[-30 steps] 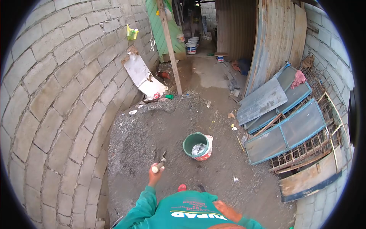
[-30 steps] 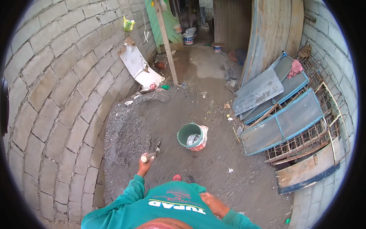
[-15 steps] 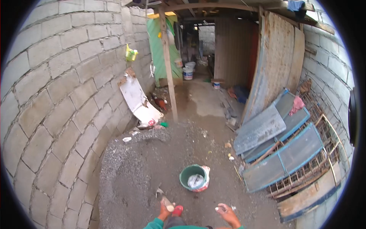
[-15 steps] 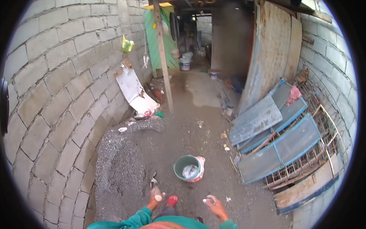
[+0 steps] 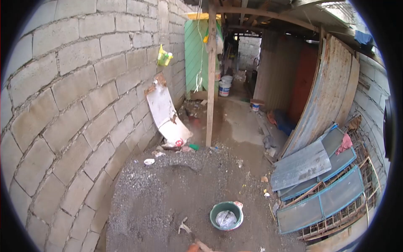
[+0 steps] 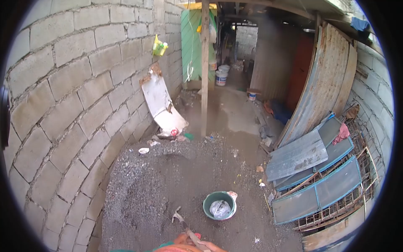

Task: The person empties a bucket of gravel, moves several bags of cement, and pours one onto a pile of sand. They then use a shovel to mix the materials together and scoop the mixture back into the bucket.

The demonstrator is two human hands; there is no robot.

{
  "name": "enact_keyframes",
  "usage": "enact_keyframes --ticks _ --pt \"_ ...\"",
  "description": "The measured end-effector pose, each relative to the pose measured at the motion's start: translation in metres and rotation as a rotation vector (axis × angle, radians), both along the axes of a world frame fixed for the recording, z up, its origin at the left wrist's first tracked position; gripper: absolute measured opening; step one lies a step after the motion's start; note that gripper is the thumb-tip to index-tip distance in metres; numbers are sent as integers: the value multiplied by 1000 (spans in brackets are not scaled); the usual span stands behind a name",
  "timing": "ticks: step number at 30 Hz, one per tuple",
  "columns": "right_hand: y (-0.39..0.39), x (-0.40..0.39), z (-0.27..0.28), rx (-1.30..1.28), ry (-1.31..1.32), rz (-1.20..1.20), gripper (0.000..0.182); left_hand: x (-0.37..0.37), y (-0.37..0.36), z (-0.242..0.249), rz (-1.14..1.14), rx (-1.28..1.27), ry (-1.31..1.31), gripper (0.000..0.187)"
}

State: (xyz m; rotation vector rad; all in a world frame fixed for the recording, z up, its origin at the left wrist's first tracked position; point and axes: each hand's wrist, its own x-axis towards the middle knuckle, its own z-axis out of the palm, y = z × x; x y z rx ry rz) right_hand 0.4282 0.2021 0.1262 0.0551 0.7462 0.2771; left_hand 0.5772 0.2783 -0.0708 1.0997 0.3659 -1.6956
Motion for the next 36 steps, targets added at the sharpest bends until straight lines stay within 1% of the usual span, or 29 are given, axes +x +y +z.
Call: enact_keyframes --ticks 1,2,3,4,5,6,7,9,11,12,13,14,15,16,17,18,19,20,22,23,25,27,28,29,31,32,33,35,36 --pt "5 0 -2 24 9 11 33 10 5 -24 54 -53 197 60" --pt "10 -4 -4 45 16 21 31 12 1 -15 113 90 248 51" --pt "11 -4 -1 51 14 28 28 15 -5 38 184 234 290 47" --pt "12 -6 5 54 8 34 26 20 -19 84 219 340 177 50" --pt "15 -7 13 54 6 43 23 28 -19 103 199 322 226 57" --pt "11 -8 33 43 6 46 23 32 -25 102 297 344 268 63" --pt "5 -13 52 29 9 49 23 36 -27 96 314 301 275 66" --pt "-6 -44 92 -55 57 109 23 34 -30 87 404 294 321 60" --pt "-21 -87 143 -249 90 330 27 29 -34 91 437 280 286 49" --pt "-18 -113 157 -375 45 432 32 26 -27 34 543 246 290 44" --pt "-18 -138 164 -505 -10 534 38 21 -34 59 471 235 157 40" --pt "-20 -164 164 -937 -93 614 44 21 -39 49 585 131 174 36" --pt "-12 -187 168 -1165 -81 708 50 19 -33 64 548 -86 95 35" --pt "-4 -211 171 -1390 -43 813 57 22 -30 53 536 -46 76 34" --pt "-5 -227 167 -1461 74 956 63 32 -35 29 494 45 80 28" --pt "1 -246 149 -1576 153 843 58 31 -55 40 459 201 -37 26" --pt "14 -268 126 -1693 240 722 53 21 -67 57 412 271 -58 26" --pt "25 -289 101 -1660 243 718 53 9 -66 34 399 302 -60 26" --pt "53 -330 41 -1513 486 771 38 -9 -54 -16 352 243 -62 28" --pt "72 -350 7 -1481 480 762 38 -27 -48 -35 338 271 -72 28" --pt "127 -398 -52 -1399 726 732 28 -91 -34 -75 224 376 -15 25" --pt "188 -450 -89 -1301 914 845 29 -169 -17 -118 256 404 76 28" --pt "217 -478 -92 -1243 999 847 29 -212 -9 -130 192 534 93 25" --pt "243 -503 -94 -1190 1085 846 29 -254 7 -154 180 674 236 22" --pt "284 -549 -74 -1002 1243 1048 28 -339 41 -174 25 492 171 20" --pt "289 -561 -57 -904 1276 1098 29 -377 54 -172 -68 526 167 21" --pt "292 -573 -44 -807 1308 1147 30 -414 74 -187 -21 597 318 21" --pt "300 -601 -27 -795 1311 1148 30 -446 57 -169 -203 739 254 20" --pt "295 -608 -32 -823 1327 1180 30 -453 55 -181 -170 736 276 20"
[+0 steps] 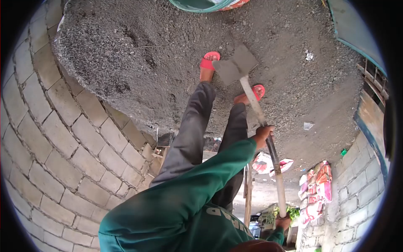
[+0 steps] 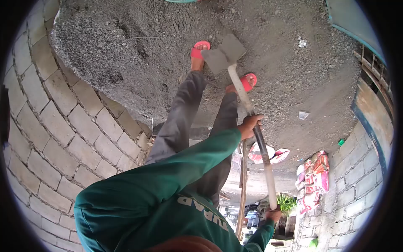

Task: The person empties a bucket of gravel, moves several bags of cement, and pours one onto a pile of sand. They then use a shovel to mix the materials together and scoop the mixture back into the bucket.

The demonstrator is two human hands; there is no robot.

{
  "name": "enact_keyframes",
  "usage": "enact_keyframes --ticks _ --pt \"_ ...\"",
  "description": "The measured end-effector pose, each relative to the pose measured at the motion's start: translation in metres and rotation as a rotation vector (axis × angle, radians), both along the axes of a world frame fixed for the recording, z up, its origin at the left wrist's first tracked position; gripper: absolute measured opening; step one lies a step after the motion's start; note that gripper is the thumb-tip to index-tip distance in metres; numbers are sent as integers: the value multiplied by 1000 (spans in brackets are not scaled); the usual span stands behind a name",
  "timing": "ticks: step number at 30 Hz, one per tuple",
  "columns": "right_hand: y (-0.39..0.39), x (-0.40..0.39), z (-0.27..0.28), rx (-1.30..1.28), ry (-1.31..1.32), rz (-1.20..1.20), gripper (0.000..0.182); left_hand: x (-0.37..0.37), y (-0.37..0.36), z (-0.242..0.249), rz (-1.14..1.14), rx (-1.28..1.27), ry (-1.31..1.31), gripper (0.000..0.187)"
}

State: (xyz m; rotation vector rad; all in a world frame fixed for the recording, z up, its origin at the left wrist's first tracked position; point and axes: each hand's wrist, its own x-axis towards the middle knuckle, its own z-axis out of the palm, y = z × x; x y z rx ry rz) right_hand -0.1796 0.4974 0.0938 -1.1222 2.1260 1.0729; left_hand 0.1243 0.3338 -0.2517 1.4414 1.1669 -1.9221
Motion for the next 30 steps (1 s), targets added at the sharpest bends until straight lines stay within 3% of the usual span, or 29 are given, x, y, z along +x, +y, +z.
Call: enact_keyframes --ticks 2,3,4,7,8,11,13,15,18,20,23,25,30 --pt "-19 8 -27 1 10 91 31 15 -2 -40 90 -53 55 21" --pt "-42 26 -68 7 -1 144 31 46 -22 -67 108 -59 37 20" --pt "-65 53 -120 -30 -79 141 30 100 -41 -99 -78 -672 -328 19" --pt "-154 200 -280 -53 -150 256 31 293 -135 -208 180 -219 -96 18" --pt "-167 222 -300 -83 -211 248 30 323 -157 -197 136 -236 -178 4" --pt "-162 247 -308 -31 -316 173 29 342 -154 -199 47 -251 -374 11" --pt "-153 249 -306 -74 -350 126 30 333 -152 -172 170 -297 -533 16" --pt "-149 248 -301 -78 -347 133 30 330 -152 -167 70 -238 -531 18" --pt "-137 240 -297 -44 -341 82 31 318 -132 -145 172 -413 -543 18" --pt "-122 237 -302 -48 -398 53 31 325 -130 -125 123 -409 -545 14" --pt "-109 248 -304 -28 -480 6 34 343 -122 -150 174 -302 -548 9" --pt "-95 252 -299 -5 -497 -19 34 356 -119 -148 -118 -202 -562 13" --pt "-61 239 -283 -36 -573 -33 35 349 -100 -85 -167 -250 -665 13"
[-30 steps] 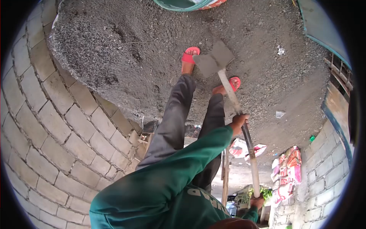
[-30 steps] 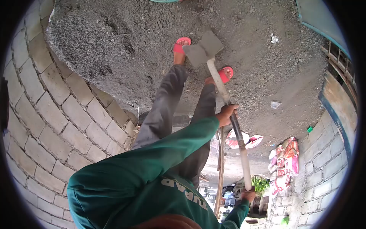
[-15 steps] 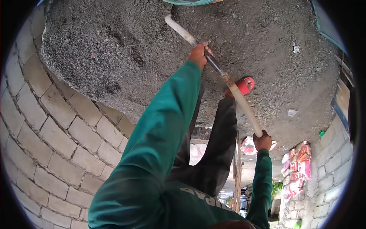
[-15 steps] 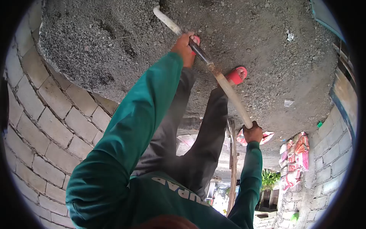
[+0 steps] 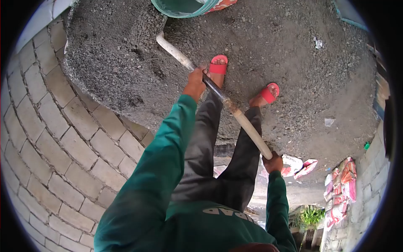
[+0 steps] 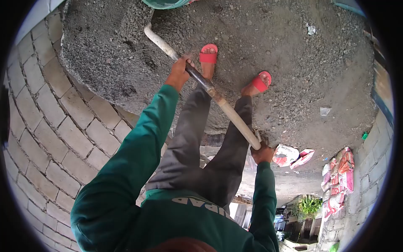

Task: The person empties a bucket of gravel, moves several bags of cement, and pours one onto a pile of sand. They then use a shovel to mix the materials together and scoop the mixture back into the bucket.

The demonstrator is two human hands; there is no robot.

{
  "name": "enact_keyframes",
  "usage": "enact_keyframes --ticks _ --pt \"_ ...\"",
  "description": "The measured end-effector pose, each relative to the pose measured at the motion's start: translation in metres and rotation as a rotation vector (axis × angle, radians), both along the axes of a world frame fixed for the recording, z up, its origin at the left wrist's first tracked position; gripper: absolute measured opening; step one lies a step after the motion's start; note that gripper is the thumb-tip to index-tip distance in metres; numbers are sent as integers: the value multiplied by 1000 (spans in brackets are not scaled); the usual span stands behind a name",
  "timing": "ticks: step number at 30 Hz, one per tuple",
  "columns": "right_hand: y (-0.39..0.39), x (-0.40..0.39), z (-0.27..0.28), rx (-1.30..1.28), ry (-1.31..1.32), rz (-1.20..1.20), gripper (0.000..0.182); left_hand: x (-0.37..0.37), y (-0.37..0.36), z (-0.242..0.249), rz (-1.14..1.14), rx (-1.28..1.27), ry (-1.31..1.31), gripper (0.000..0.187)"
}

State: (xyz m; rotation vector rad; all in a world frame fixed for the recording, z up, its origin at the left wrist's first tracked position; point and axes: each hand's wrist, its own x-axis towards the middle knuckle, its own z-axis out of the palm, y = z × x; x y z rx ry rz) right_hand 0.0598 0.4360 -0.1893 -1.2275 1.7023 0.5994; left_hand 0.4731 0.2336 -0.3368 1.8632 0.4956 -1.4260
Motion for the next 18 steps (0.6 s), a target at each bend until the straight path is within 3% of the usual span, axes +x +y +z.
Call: enact_keyframes --ticks 5,9,11,13,14,15,17,18 --pt "12 -34 31 -1 -102 -62 32 -46 -19 101 -6 -21 -124 13" --pt "22 -67 50 51 -263 -199 37 -95 -37 146 -44 -87 -254 10" --pt "23 -77 52 33 -354 -245 38 -116 -49 155 -248 -224 -325 9" --pt "11 -82 62 579 -354 -442 25 -128 -60 130 -248 -304 -306 12" --pt "8 -78 66 704 -415 -630 23 -125 -65 106 -462 -212 -399 15" --pt "2 -76 69 699 -419 -629 23 -123 -71 92 -675 -112 -490 20" --pt "-16 -72 79 909 -550 -914 24 -125 -90 91 -659 -169 -544 20" --pt "-26 -71 83 918 -592 -940 26 -130 -97 99 -639 -223 -596 20"
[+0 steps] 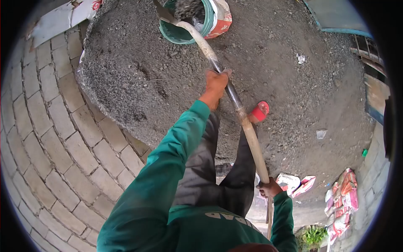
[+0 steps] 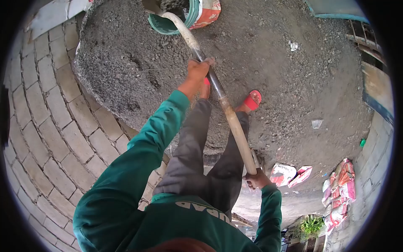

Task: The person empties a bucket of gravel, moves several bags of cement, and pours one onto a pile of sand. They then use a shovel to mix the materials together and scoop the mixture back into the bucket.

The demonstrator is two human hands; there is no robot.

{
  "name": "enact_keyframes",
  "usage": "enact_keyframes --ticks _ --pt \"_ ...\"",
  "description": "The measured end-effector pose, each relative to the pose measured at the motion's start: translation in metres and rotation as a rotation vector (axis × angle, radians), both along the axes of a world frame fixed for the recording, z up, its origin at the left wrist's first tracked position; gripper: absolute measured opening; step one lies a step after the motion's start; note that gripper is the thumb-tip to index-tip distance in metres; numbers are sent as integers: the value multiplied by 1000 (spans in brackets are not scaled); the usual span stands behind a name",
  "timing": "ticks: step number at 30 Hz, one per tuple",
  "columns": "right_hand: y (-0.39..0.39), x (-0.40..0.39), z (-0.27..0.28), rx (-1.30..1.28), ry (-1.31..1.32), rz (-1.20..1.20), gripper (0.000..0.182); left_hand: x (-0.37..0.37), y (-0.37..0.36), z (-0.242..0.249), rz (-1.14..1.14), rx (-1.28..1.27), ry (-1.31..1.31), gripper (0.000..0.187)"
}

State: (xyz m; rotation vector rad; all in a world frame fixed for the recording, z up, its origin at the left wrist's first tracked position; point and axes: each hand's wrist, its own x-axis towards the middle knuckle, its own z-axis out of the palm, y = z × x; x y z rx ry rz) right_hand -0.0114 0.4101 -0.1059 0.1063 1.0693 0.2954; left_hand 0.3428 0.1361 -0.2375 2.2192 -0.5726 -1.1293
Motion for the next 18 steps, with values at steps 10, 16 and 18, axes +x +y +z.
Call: enact_keyframes --ticks 10,16,18 --pt "-11 20 -5 -1130 565 510 29 77 25 95 525 -78 678 20" --pt "61 -44 19 -1011 802 812 24 -4 135 -41 797 248 942 28" --pt "99 -86 57 -839 900 926 25 -72 184 -73 847 402 1192 22"
